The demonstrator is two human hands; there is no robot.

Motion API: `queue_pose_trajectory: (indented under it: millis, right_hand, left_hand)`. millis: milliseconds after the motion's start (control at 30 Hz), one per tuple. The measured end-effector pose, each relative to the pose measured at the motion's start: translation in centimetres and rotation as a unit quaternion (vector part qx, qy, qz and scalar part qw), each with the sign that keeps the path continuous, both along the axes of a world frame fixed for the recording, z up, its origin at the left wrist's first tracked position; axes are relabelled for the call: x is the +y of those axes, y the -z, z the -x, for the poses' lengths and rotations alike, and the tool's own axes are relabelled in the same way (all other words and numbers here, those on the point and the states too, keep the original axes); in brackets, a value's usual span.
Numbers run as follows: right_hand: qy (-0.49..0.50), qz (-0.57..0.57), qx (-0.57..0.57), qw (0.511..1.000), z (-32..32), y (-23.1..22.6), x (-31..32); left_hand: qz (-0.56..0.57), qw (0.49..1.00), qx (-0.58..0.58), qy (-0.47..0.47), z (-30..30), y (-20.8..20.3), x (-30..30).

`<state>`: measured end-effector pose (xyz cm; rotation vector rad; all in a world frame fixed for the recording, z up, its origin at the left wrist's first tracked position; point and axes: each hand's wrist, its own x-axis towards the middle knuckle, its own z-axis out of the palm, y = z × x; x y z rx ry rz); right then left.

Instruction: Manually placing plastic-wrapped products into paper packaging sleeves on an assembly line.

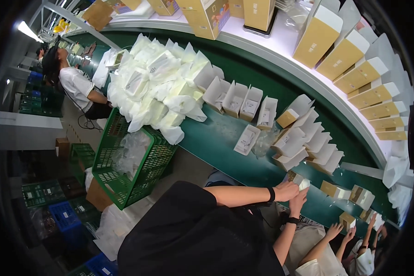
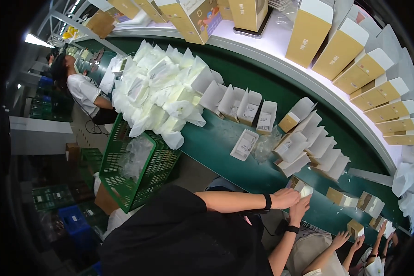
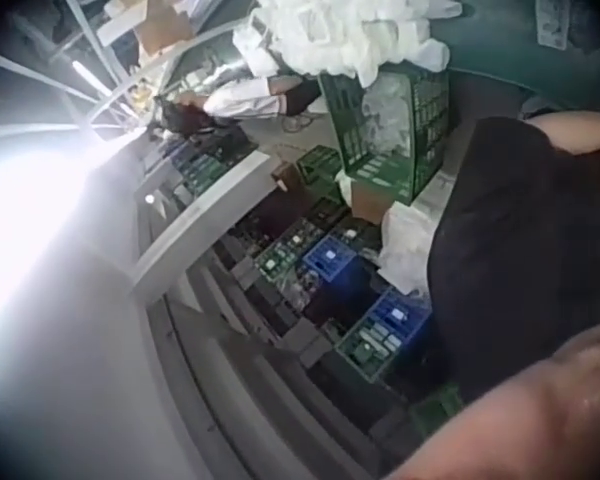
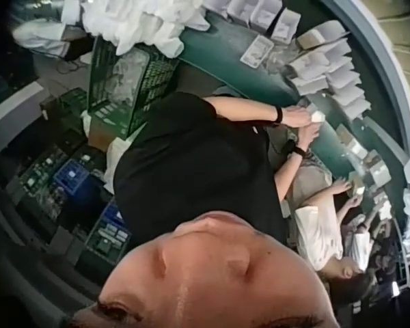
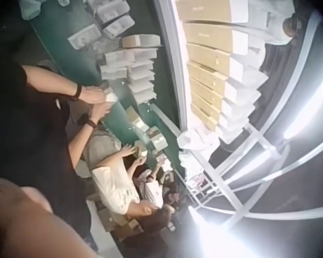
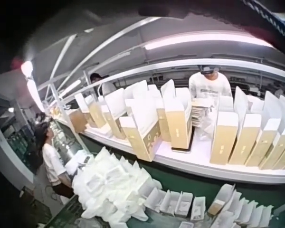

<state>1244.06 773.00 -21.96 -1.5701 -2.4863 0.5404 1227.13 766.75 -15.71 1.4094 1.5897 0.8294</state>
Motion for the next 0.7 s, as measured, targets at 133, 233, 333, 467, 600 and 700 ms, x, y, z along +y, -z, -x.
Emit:
queue_pose_trajectory:
  millis: [133,233,333,467,600,700]
  right_hand:
    - [-0.047,-0.088,-0.01,0.995,-2.0,-1.8,0.6]
    - [0.058,0.051,0.031,0.996,2.4,-8.3,0.1]
    - [0.138,0.129,-0.01,0.982,4.1,-9.3,-0.3]
    - [0.116,0.102,-0.002,0.988,5.0,-9.1,-1.7]
    - [0.076,0.059,0.049,0.994,5.0,-7.9,-2.5]
    - [0.044,0.05,0.042,0.997,5.1,-8.2,-4.1]
  left_hand:
    - [-0.03,0.999,-0.018,0.027,1.1,-0.6,0.0]
    - [-0.002,0.998,-0.045,-0.033,0.6,-0.4,0.0]
    - [0.017,0.997,-0.057,-0.045,0.2,-0.7,0.1]
    - [0.019,0.998,-0.055,-0.016,0.9,-1.1,-0.1]
    - [0.041,0.995,-0.094,-0.006,2.1,-1.7,-0.9]
    - [0.109,0.981,-0.159,-0.023,2.6,-2.1,-1.3]
